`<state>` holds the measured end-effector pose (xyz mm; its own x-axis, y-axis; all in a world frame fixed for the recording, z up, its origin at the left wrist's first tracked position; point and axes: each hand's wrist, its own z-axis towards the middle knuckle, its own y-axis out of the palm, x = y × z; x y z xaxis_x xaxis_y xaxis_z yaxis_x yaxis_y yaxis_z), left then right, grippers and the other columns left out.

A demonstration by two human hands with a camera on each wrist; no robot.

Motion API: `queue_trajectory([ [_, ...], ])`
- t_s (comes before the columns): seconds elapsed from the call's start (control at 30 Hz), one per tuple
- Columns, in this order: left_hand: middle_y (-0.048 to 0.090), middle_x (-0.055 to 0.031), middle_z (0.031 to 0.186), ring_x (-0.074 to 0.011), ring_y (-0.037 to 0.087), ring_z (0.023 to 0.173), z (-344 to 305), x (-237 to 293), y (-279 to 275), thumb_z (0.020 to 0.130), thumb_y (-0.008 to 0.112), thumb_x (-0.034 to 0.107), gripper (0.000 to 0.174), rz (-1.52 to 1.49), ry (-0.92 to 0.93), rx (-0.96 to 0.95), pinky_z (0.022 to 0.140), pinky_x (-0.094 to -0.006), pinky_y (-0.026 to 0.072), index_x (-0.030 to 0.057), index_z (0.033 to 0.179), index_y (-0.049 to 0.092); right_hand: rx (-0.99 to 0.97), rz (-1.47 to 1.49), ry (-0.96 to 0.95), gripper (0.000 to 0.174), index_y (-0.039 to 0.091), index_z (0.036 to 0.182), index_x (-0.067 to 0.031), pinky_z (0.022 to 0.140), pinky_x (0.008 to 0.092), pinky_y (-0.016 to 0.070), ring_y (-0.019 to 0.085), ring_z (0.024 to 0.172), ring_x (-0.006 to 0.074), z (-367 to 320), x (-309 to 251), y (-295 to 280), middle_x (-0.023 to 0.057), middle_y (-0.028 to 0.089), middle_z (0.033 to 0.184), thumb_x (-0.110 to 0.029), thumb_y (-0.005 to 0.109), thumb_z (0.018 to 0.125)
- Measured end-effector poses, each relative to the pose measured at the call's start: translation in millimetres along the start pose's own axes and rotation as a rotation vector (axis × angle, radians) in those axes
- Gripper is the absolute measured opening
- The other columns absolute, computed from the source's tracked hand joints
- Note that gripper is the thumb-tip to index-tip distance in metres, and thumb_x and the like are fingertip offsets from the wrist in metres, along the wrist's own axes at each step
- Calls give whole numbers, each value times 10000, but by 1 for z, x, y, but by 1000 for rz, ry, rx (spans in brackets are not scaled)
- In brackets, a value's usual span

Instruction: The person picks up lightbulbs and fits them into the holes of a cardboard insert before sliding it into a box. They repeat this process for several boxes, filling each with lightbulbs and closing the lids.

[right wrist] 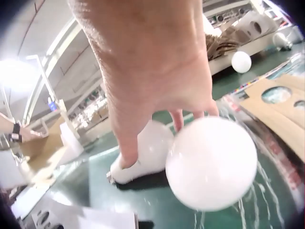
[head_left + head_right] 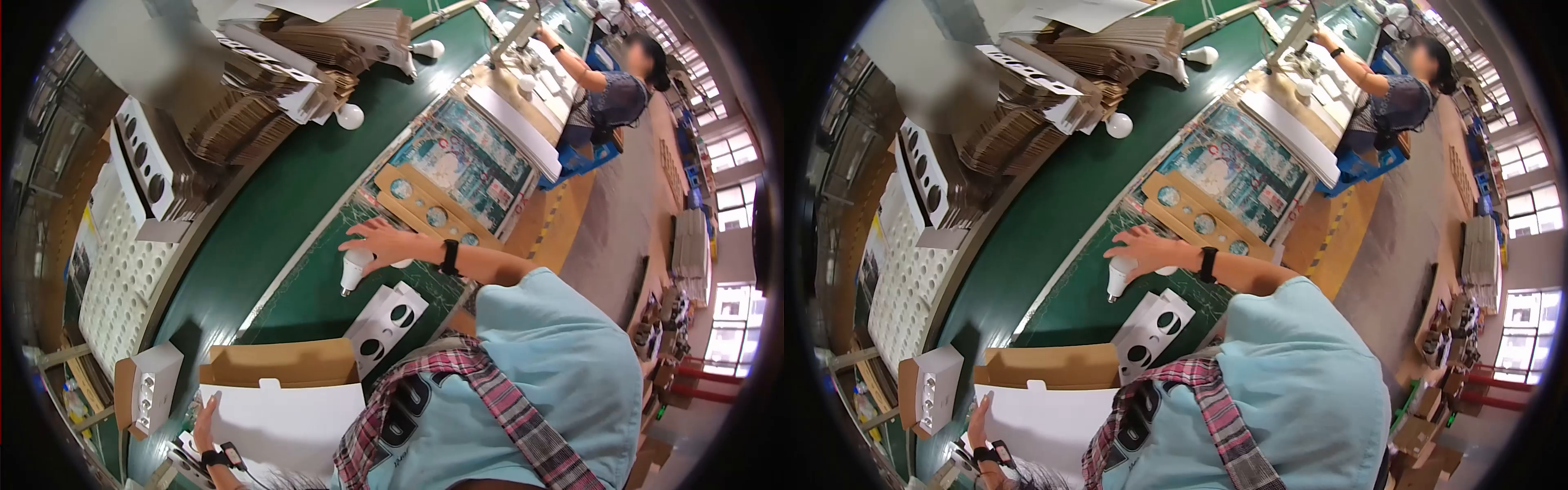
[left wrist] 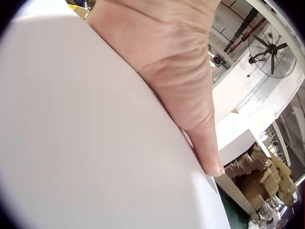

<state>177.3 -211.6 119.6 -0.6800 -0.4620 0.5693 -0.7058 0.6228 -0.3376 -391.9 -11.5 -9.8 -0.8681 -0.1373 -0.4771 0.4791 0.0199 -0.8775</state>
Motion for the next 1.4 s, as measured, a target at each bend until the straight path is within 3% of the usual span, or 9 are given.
queue_trajectory([
  [0.03, 526, -90, 1281, -170, 459, 1179, 4, -1, 5, 861, 617, 351, 562, -15, -55, 13, 1042, -268, 280, -23, 1270, 524, -36, -3, 61, 560, 513, 1237, -168, 892, 418, 407, 458, 1098, 337, 11, 3, -23, 145, 473, 1206, -332, 717, 742],
  [0.17, 536, -102, 1263, -178, 475, 1166, 26, -33, 13, 832, 636, 424, 637, 76, -122, 137, 1001, -261, 334, -8, 1285, 516, 497, 164, 326, 496, 514, 1133, -22, 877, 419, 418, 478, 1049, 357, 69, 92, -59, 199, 480, 1109, -316, 700, 779],
  [0.23, 528, -123, 1266, -196, 466, 1173, 23, -32, 20, 786, 660, 473, 758, 95, -188, 195, 1000, -266, 330, -33, 1314, 460, 682, -24, 560, 652, 448, 1180, 27, 899, 428, 415, 468, 1056, 363, 103, 138, -63, 183, 466, 1133, -357, 737, 740],
  [0.4, 509, -160, 1268, -237, 468, 1160, -23, 43, 47, 739, 683, 509, 925, -21, -223, 68, 990, -285, 341, -66, 1378, 340, 526, 107, 778, 812, 426, 1233, 44, 896, 415, 441, 512, 1092, 349, 157, 203, -46, 217, 514, 1173, -484, 733, 697],
  [0.53, 450, -143, 1332, -225, 480, 1145, -7, -31, 2, 772, 648, 517, 818, 37, -278, 196, 973, -297, 365, 51, 1394, 389, 474, 366, 798, 657, 518, 1078, 61, 852, 416, 459, 574, 996, 366, 156, 188, -40, 238, 586, 1042, -421, 730, 685],
  [0.67, 443, -143, 1339, -224, 465, 1165, -16, -20, 7, 756, 648, 555, 835, 57, -257, 182, 1008, -295, 324, 13, 1354, 435, 373, 444, 551, 718, 503, 1216, 15, 816, 363, 493, 624, 924, 321, 87, 131, -36, 202, 629, 1036, -322, 775, 644],
  [0.83, 444, -144, 1346, -211, 423, 1218, -23, -1, 20, 730, 656, 581, 876, 47, -244, 190, 1029, -287, 289, -9, 1342, 444, 84, 293, 316, 641, 493, 1231, -53, 977, 407, 390, 480, 1141, 355, 11, 66, -24, 169, 538, 1186, -162, 749, 653],
  [0.97, 546, -104, 1226, -192, 497, 1123, -34, -9, 13, 767, 656, 519, 763, 87, -20, 229, 993, -270, 327, -7, 1296, 496, 149, 260, 234, 592, 483, 1237, -80, 1001, 441, 349, 413, 1192, 356, -9, 63, -8, 165, 515, 1197, -127, 714, 695],
  [1.4, 405, -89, 1411, -188, 332, 1325, 11, -60, -10, 968, 422, 360, 543, 263, 93, 61, 1102, -290, 198, 21, 1389, 377, 321, 255, 607, 241, 614, 1054, -30, 857, 414, 459, 593, 951, 340, -67, 65, -55, 169, 606, 1056, -92, 590, 822],
])
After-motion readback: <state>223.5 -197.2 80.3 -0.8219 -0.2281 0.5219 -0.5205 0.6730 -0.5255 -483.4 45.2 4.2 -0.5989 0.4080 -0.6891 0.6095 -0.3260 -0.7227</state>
